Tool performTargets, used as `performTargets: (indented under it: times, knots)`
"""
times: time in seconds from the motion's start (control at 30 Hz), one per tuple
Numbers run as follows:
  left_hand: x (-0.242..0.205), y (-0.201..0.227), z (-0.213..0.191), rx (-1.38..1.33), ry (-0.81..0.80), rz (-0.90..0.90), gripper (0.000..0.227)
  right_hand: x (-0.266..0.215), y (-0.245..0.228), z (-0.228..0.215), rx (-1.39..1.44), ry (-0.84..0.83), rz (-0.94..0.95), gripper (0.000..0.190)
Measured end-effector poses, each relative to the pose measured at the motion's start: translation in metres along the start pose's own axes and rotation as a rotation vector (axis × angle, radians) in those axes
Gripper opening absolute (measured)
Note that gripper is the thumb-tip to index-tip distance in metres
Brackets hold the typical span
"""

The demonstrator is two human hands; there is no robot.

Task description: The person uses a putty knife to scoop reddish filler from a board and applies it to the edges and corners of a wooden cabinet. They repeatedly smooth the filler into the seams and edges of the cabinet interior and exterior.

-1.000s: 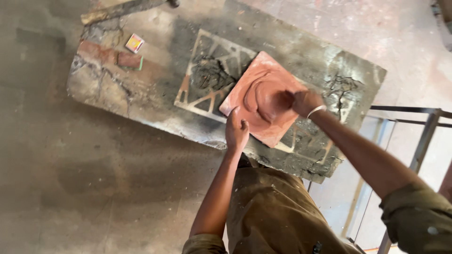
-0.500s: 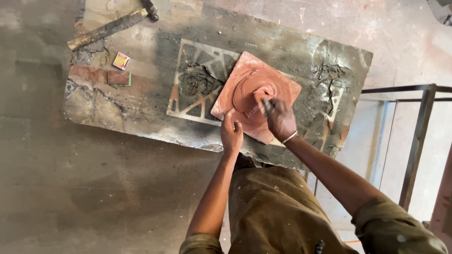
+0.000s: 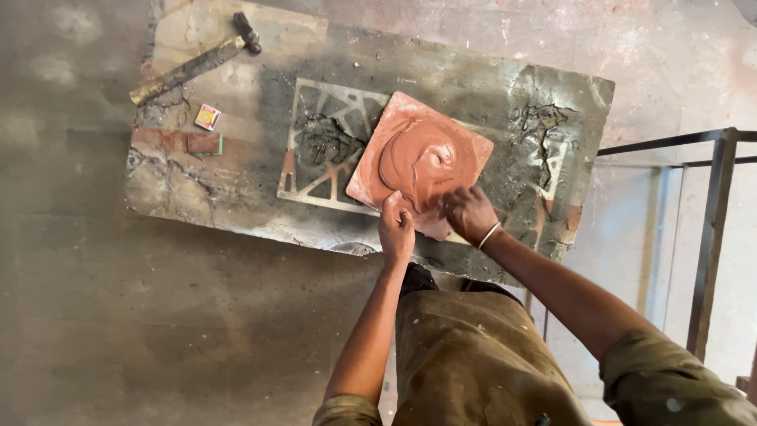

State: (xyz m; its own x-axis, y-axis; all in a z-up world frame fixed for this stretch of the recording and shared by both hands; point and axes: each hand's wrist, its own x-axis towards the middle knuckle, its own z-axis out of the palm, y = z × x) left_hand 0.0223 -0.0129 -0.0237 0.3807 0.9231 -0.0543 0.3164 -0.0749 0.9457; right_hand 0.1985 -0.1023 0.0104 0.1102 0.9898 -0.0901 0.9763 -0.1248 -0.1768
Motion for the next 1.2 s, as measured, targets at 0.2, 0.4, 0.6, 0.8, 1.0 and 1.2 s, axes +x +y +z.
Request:
performTargets:
  times: [0.2, 0.4, 0.6, 0.8, 1.0, 1.2]
  knots:
    - [-0.025, 0.024, 0.025, -0.156, 0.043, -0.036, 0.039, -0.049, 0.046, -0.017, 0.878, -0.017, 0.356, 0.029]
    - [-0.072, 0.066, 0.08, -0.374, 0.024, 0.028, 0.038, -0.122, 0.101, -0.066, 1.831, 0.271, 0.318, 0.026]
    - [-0.14, 0.107, 0.142, -0.326, 0.042, 0.106, 0.042, -0.152, 0.14, -0.142, 1.393, 0.38, 0.112, 0.03]
    - [-0.16, 0.094, 0.177, -0.484, 0.13, -0.073, 0.045, -0.073, 0.147, -0.115, 1.518, 0.165, 0.375, 0.02]
    - [-0.144, 0.073, 0.182, -0.769, 0.295, -0.391, 0.049, -0.019, 0.117, -0.046, 1.742, 0.144, 0.285, 0.016]
    - [-0.137, 0.035, 0.151, -0.852, 0.439, -0.448, 0.049, 0.01, 0.081, 0.002, 0.615, 0.323, -0.227, 0.037]
